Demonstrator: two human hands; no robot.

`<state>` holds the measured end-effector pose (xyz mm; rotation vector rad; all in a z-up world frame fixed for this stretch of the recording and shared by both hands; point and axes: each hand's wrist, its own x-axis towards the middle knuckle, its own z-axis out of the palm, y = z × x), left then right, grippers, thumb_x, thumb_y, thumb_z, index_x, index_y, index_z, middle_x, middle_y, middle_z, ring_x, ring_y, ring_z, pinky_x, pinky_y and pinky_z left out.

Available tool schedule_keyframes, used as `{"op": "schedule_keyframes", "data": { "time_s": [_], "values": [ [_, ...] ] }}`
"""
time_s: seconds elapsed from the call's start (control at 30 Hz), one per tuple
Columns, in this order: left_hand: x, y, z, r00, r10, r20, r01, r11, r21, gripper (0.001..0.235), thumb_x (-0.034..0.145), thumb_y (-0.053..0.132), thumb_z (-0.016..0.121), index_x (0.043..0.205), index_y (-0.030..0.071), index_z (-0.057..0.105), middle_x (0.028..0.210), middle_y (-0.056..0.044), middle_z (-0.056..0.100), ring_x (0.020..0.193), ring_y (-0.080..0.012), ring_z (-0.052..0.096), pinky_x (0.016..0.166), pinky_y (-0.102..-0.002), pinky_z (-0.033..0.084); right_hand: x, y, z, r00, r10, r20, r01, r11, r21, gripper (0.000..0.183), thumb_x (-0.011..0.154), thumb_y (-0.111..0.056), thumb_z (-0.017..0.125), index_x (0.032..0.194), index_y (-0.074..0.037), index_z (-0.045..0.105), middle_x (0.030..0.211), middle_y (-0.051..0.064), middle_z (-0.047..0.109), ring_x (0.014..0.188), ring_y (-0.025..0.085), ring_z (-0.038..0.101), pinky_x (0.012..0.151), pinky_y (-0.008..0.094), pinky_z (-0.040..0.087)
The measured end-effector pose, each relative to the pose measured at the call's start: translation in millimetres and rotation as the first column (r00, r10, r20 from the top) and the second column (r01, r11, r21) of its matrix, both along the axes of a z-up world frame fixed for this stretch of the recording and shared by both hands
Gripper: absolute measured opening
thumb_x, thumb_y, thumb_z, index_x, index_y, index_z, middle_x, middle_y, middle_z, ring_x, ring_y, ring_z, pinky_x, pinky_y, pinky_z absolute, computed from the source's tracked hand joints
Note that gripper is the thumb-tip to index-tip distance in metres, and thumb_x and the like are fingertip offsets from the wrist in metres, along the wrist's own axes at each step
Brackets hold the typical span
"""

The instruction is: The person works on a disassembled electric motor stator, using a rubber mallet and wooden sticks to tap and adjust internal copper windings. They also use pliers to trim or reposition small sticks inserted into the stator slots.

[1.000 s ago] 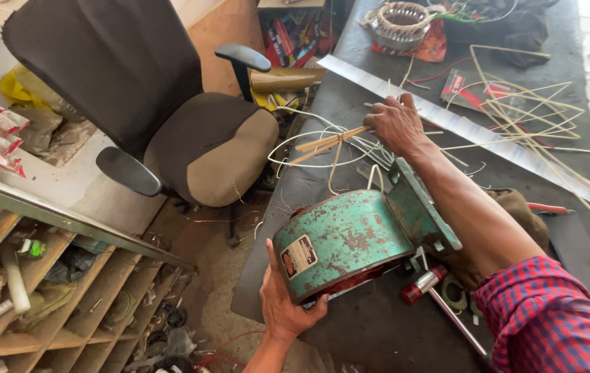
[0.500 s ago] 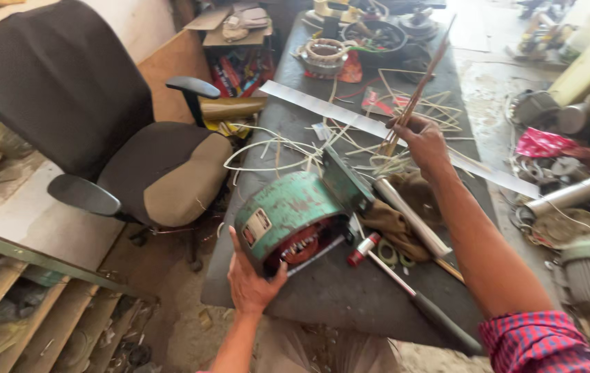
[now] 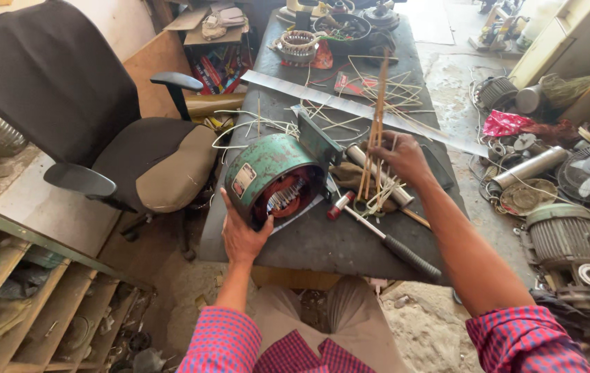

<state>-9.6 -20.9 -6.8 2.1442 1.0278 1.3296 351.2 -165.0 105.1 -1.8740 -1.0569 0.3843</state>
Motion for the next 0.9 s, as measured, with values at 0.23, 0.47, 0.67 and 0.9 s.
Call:
{"op": "schedule_keyframes", "data": {
  "time_s": [0.23, 0.47, 0.67, 0.9],
  "values": [
    [-4, 0, -8, 0.998, -0.050, 0.040, 0.049, 0.998, 0.032, 0.129, 0.076, 0.045, 0.085, 0.164, 0.003, 0.002, 0.130, -0.036, 0.061, 0.113, -0.0532, 0.062, 0.092, -0.056, 0.052, -21, -17, -42, 0.990, -0.023, 0.137, 0.057, 0.966, -0.254, 0.041, 0.093, -0.031, 0.073, 0.128, -0.008, 0.071, 0.089, 0.013, 0.079, 0.078, 0.020, 0.074, 0.072, 0.036, 0.057],
    [-7, 1, -11, 0.997, -0.068, 0.042, 0.067, 0.997, 0.043, 0.128, 0.079, 0.046, 0.085, 0.165, 0.004, 0.000, 0.132, -0.035, 0.061, 0.116, -0.0509, 0.063, 0.095, -0.054, 0.052, -23, -21, -72, 0.935, -0.146, 0.322, 0.200, 0.969, -0.143, 0.044, 0.082, -0.035, 0.084, 0.115, -0.008, 0.075, 0.097, 0.012, 0.079, 0.084, 0.025, 0.075, 0.079, 0.041, 0.056],
    [-10, -1, -9, 0.996, -0.072, 0.042, 0.071, 0.996, 0.046, 0.128, 0.079, 0.047, 0.085, 0.165, 0.005, 0.000, 0.132, -0.033, 0.062, 0.116, -0.0495, 0.064, 0.094, -0.053, 0.053, -28, -17, -83, 0.949, -0.103, 0.297, 0.181, 0.951, -0.252, 0.036, 0.091, -0.032, 0.077, 0.122, -0.014, 0.077, 0.095, 0.014, 0.078, 0.085, 0.026, 0.077, 0.086, 0.040, 0.058],
    [-10, -1, -7, 0.994, -0.088, 0.065, 0.083, 0.994, 0.066, 0.127, 0.080, 0.047, 0.086, 0.165, 0.003, 0.002, 0.134, -0.034, 0.061, 0.116, -0.0499, 0.063, 0.094, -0.053, 0.053, -27, -6, -75, 0.908, -0.068, 0.413, 0.231, 0.904, -0.360, 0.033, 0.085, -0.030, 0.081, 0.114, -0.016, 0.079, 0.099, 0.020, 0.074, 0.090, 0.033, 0.070, 0.082, 0.045, 0.055]
  ]
}}
